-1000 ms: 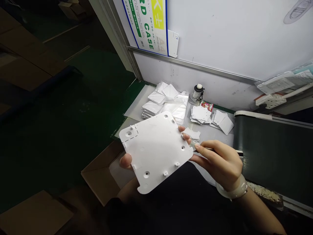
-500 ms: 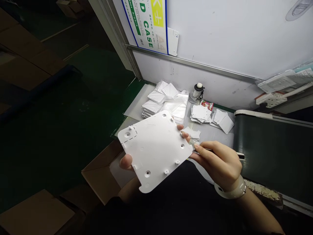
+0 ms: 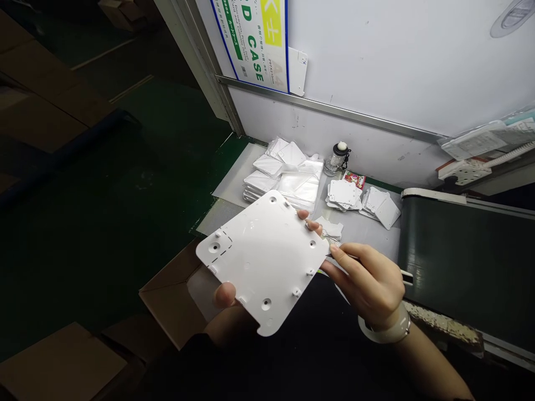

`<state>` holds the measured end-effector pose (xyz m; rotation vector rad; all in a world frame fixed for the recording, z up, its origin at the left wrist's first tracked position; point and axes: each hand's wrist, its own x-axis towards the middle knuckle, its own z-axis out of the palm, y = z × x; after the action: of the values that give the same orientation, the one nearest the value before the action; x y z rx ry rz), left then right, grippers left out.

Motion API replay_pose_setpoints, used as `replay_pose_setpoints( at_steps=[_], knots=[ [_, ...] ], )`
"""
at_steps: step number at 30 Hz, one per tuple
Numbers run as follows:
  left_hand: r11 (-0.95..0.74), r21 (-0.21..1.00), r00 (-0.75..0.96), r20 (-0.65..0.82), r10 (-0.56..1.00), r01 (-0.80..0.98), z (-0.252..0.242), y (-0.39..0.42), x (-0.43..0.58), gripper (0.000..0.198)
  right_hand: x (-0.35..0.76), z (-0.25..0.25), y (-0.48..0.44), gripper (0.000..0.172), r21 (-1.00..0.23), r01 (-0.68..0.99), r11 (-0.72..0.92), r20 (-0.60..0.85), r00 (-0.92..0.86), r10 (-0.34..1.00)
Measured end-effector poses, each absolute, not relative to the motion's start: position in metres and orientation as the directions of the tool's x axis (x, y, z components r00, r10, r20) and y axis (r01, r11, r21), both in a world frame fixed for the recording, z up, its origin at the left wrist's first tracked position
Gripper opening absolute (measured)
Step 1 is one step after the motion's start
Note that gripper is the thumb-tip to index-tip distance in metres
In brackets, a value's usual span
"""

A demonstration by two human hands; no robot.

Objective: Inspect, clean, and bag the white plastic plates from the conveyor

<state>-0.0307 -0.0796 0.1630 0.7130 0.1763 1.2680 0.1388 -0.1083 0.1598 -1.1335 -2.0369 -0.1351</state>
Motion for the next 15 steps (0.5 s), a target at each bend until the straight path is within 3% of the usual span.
replay_pose_setpoints(
  at_steps=[9, 15],
  knots=[
    [-0.034, 0.619, 0.176, 0.275, 0.945, -0.785, 0.158, -0.085, -0.025, 0.095, 0.135, 0.158, -0.112, 0.021, -0.264, 0.773, 0.577, 0.686, -0.271, 0.676],
    [-0.19, 0.567, 0.102, 0.442, 0.891, -0.802, 0.146, -0.08, -0.018, 0.095, 0.132, 0.158, -0.115, 0.021, -0.276, 0.767, 0.58, 0.684, -0.267, 0.679]
  ],
)
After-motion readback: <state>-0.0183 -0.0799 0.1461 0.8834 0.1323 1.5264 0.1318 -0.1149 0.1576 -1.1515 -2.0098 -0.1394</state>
